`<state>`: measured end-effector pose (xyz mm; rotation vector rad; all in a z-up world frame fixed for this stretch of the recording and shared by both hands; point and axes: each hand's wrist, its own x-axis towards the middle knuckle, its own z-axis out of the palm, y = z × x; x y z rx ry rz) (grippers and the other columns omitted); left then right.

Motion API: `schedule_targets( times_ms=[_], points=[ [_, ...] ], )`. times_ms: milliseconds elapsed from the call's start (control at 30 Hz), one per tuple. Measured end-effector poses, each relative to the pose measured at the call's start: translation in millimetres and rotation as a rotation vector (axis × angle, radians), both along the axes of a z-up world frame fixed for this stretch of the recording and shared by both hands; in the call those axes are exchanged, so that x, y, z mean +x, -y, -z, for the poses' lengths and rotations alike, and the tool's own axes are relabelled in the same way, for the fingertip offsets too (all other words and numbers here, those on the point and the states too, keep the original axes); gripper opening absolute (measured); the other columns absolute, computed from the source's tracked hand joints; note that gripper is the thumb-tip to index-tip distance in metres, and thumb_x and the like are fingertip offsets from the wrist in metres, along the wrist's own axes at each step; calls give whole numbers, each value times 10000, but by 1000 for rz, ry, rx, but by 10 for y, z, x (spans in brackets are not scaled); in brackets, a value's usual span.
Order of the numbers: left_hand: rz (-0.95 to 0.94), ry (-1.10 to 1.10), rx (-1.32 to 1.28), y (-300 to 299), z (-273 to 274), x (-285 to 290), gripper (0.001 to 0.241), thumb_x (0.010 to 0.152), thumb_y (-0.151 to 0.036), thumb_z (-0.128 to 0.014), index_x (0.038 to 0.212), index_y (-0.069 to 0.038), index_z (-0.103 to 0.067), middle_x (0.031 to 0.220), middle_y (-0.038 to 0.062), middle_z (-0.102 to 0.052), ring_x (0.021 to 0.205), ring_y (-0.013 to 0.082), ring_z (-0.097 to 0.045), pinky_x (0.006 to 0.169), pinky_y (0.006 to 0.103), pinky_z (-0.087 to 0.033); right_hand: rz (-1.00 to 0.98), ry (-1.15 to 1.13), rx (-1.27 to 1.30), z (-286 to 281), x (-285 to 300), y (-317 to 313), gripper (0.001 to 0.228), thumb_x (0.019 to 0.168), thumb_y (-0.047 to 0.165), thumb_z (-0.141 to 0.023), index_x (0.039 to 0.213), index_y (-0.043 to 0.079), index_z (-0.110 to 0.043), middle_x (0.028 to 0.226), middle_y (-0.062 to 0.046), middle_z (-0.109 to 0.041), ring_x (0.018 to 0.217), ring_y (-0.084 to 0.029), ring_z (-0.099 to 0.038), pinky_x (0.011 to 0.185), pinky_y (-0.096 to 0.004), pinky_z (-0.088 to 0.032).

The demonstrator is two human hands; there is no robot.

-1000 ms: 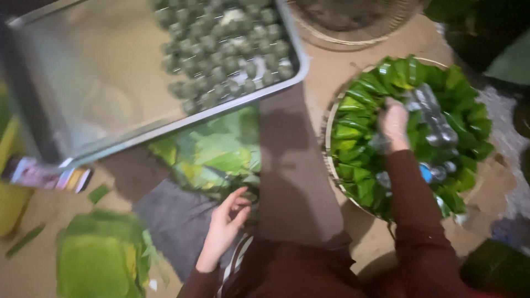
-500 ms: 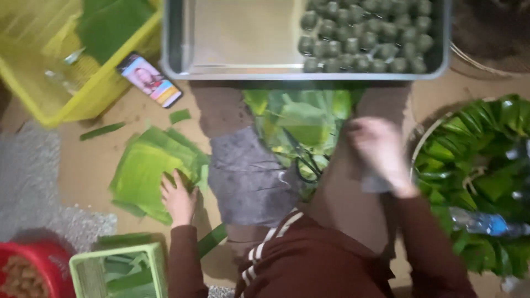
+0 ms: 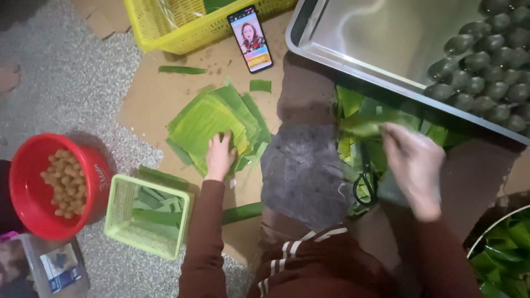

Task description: Wrapping green rice cake dough balls in banana leaves and trimming them with scissors.

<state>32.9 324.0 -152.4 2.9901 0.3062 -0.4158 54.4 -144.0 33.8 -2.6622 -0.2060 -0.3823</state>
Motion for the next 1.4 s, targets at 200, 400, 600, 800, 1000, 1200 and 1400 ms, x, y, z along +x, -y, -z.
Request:
schedule_targets(
  times_ms=[200, 400, 600, 800, 1000, 1200, 1400],
  points=[
    [13, 50, -48, 94, -272, 65, 704, 889, -308, -787, 1498, -119, -490, 1468, 236, -478, 1305, 405, -538, 953, 543, -571, -28, -307, 600, -235, -734, 209, 362, 859, -8, -560, 1142, 91, -764, 1147, -105, -760, 1169, -301, -670, 1100, -437, -466],
    [87, 47, -80, -173, -80, 185, 509, 966, -241, -693, 1432, -65, -588, 1385, 253, -589, 1235, 436, -621, 950, 539, -566, 154, -752, 640, 130, -559, 143, 462, 927, 39, -519, 1361, 46, -677, 1311, -278, -660, 1228, -441, -608, 1063, -552, -452],
    [70, 77, -144, -553, 69, 212, 164, 953, -218, -652, 998, -86, -738, 913, 152, -716, 922, 393, -728, 803, 499, -576, -92, -881, 51, 225, -723, -627, 1112, 765, 267, -893, 1592, -68, -229, 1563, -410, -297, 1193, -535, -600, 952, -567, -564],
    [-58, 113, -250, -681, 114, 142, 284, 690, -323, -900, 758, -182, -663, 785, 31, -620, 812, 313, -698, 733, 444, -546, 110, -888, -104, 680, -1278, -337, 1085, 741, 346, -883, 1598, -10, -319, 1559, -317, -421, 1299, -469, -572, 1001, -572, -552],
    [-174, 130, -1012, 487, -1438, 16, 292, 765, -180, -919, 816, -132, -636, 673, -66, -456, 656, 78, -425, 617, 247, -337, 162, -897, -78, 1324, -1472, 25, 465, 788, 461, -818, 1199, 250, -767, 1176, -21, -781, 1134, -227, -720, 1000, -402, -583],
    [-510, 24, -1741, 1370, -2140, -241, 468, 846, -80, -771, 1273, 9, -600, 1097, 165, -718, 894, 224, -741, 734, 381, -646, 360, -815, 280, 1019, -1347, 370, 158, 867, 294, -811, 1019, 254, -824, 965, -29, -798, 966, -253, -744, 826, -401, -587],
    [-686, -43, -1793, 1506, -999, -564, 562, 890, 79, -560, 1446, 17, -501, 1277, 175, -666, 1039, 217, -657, 887, 296, -525, 139, -132, 356, -324, -977, 103, 160, 910, -123, -696, 1048, -42, -683, 1177, -218, -724, 924, -271, -682, 822, -372, -596]
  ],
)
